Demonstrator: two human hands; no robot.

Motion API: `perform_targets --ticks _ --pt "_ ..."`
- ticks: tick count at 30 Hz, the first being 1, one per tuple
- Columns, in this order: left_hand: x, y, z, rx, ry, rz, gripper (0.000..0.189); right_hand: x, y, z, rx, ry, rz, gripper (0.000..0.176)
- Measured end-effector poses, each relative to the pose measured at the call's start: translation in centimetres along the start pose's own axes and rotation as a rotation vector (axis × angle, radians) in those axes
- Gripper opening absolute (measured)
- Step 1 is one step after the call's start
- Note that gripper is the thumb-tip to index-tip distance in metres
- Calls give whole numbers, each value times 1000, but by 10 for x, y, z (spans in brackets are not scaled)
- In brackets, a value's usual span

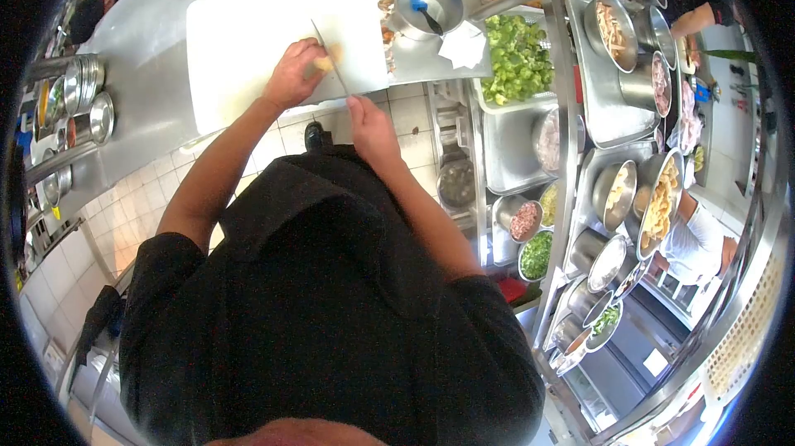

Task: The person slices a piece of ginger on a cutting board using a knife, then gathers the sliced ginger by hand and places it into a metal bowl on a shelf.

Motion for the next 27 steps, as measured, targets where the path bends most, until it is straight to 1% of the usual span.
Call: perform_targets --ticks 3,6,9,12,14,15,18,21,24,27 --pt "1 -1 -1 15 4 -2 37 11 -6 0 -15 85 36 47" --pt "0 0 0 -9 19 14 36 29 -17 3 -66 16 4 49" --pt "1 -1 1 -6 -21 25 35 53 -23 -3 -134 1 -8 52" --pt "1 1 1 -14 -15 25 35 66 -26 1 -122 -49 -46 53" --pt "-1 -3 -7 -27 16 -6 37 68 -27 2 -119 19 19 54" --pt "-2 -3 -7 -34 34 -24 37 66 -26 -2 -117 50 49 54" --pt "-4 0 -3 -34 12 8 38 59 -22 3 -103 -47 -64 54" --pt "-3 -4 -7 -31 17 -12 39 34 -14 2 -32 -44 -93 51" --pt "-2 -1 -4 -34 -18 45 36 8 -1 -7 14 -28 -58 47" --pt "-3 -2 -4 -35 -21 52 38 -5 5 -8 11 5 -24 45"
Point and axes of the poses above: each hand's wrist, its own x-axis towards the middle knuckle, its own y-axis out of the back of the hand, z = x × y, the point moved 8 cm from there along x, towards the middle knuckle
